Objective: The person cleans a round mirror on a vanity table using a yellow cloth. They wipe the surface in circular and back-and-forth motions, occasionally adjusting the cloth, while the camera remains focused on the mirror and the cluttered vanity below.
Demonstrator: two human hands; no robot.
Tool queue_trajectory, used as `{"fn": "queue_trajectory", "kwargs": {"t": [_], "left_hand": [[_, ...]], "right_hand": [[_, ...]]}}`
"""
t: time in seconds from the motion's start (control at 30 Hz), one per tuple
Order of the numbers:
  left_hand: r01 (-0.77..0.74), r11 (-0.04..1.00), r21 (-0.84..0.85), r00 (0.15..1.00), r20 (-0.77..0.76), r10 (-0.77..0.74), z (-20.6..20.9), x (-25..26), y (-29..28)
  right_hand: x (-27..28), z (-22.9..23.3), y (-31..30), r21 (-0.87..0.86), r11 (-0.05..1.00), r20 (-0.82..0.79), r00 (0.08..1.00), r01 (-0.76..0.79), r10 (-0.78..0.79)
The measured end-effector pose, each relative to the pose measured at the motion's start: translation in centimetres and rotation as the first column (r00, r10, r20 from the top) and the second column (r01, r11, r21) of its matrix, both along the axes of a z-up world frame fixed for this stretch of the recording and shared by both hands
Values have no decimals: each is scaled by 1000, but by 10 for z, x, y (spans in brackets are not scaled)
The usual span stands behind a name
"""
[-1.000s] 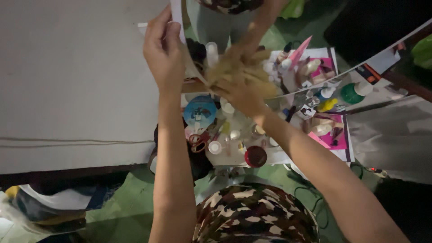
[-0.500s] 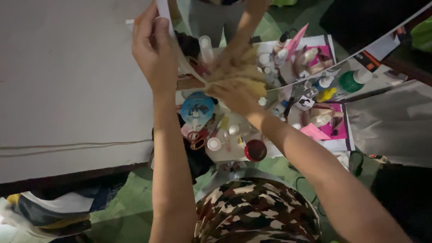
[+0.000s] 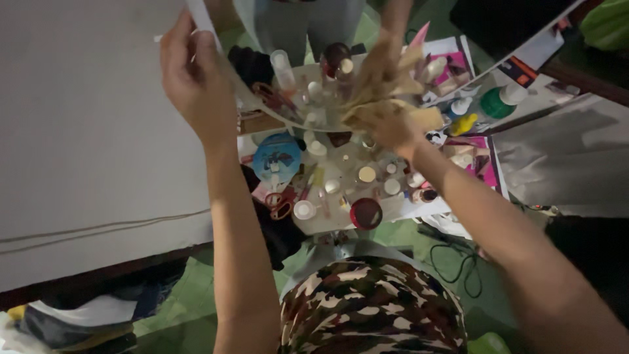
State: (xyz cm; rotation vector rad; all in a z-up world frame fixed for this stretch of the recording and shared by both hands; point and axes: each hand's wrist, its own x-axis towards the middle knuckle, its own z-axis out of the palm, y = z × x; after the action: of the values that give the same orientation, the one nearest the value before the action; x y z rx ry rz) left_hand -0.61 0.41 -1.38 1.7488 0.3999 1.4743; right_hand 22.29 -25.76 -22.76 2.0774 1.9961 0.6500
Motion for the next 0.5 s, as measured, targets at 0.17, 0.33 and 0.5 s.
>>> {"fn": "queue_trajectory", "kwargs": {"t": [0.17,0.33,0.5], "left_hand": [[-243,966,85,962,149,229,1,-5,-27],[-31,933,358,986,-143,88,-48,-14,-80],[422,887,-188,639,-632,-438,-127,34,-136]], "right_hand": [[30,15,-65,-198,941,86,961,273,-261],[21,27,-67,-95,949,36,953,301,-299],[18,30,-68,6,959,73,957,282,-282]]}}
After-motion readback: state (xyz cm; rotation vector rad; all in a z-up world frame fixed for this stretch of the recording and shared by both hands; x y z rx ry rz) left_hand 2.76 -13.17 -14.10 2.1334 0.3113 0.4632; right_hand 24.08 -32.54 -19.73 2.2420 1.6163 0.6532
